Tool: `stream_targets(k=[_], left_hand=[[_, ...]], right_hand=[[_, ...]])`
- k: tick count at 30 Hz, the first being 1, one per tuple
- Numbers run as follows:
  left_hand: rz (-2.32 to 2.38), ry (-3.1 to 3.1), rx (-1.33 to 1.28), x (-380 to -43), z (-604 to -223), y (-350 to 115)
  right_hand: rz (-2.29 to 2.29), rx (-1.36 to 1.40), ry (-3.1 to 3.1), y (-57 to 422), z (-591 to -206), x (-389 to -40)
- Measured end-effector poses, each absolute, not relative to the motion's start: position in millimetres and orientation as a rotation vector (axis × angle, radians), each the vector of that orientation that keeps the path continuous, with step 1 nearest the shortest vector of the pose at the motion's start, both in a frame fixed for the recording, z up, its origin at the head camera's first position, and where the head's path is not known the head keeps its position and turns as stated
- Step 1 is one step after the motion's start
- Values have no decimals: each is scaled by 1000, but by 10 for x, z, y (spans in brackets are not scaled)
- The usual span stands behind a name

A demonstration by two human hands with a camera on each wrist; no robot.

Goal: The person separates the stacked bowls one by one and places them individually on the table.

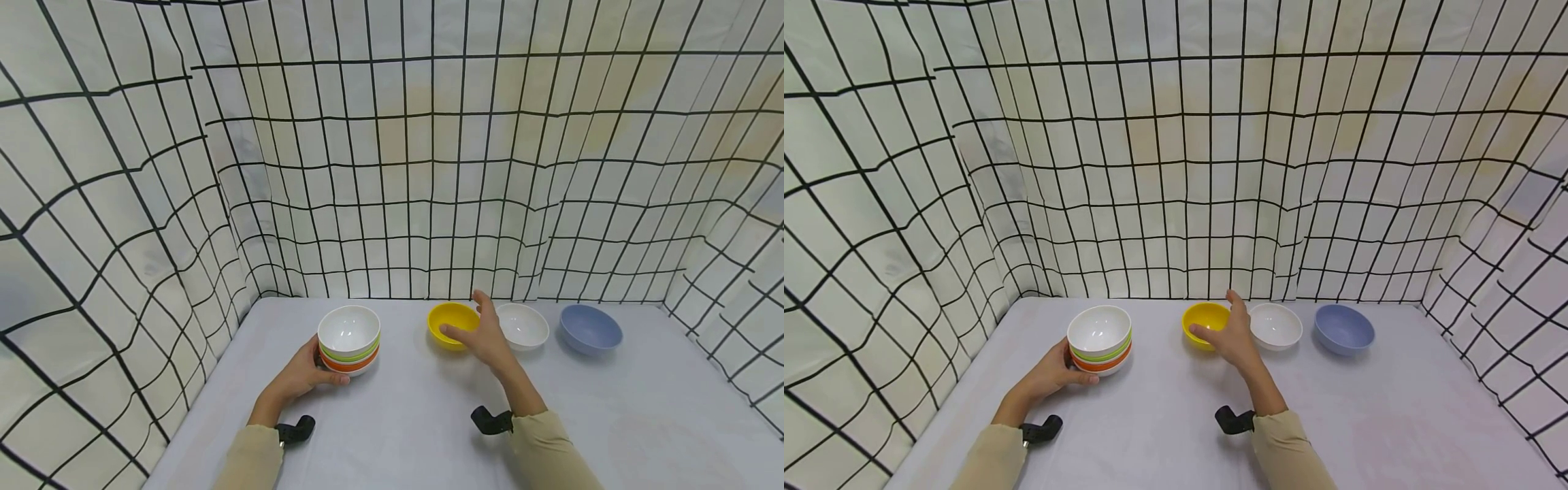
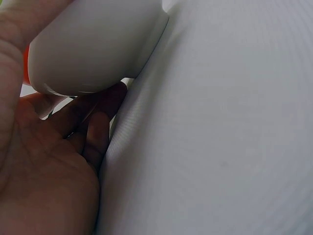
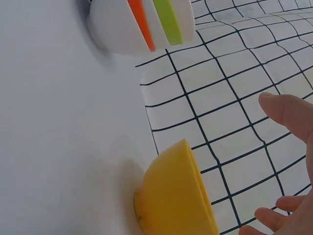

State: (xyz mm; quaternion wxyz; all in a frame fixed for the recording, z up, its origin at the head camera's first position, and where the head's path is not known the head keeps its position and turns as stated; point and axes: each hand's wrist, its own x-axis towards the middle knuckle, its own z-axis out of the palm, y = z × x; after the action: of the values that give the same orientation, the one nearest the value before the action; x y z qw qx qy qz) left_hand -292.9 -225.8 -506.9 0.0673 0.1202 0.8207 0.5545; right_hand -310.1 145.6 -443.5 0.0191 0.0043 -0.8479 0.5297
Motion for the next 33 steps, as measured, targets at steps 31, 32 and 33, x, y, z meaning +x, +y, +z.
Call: stream_targets(k=[31, 32, 33], left_hand=[[1672, 2469, 341, -2933, -5078, -2262], [1672, 2470, 344, -2933, -5076, -2261], [1671, 2470, 348, -2932, -5073, -2262]], right_hand=[[1712, 506, -2545, 821, -4258, -2651], [1715, 517, -2549, 793, -4264, -2635], [1720, 525, -2555, 767, -4270, -2623]])
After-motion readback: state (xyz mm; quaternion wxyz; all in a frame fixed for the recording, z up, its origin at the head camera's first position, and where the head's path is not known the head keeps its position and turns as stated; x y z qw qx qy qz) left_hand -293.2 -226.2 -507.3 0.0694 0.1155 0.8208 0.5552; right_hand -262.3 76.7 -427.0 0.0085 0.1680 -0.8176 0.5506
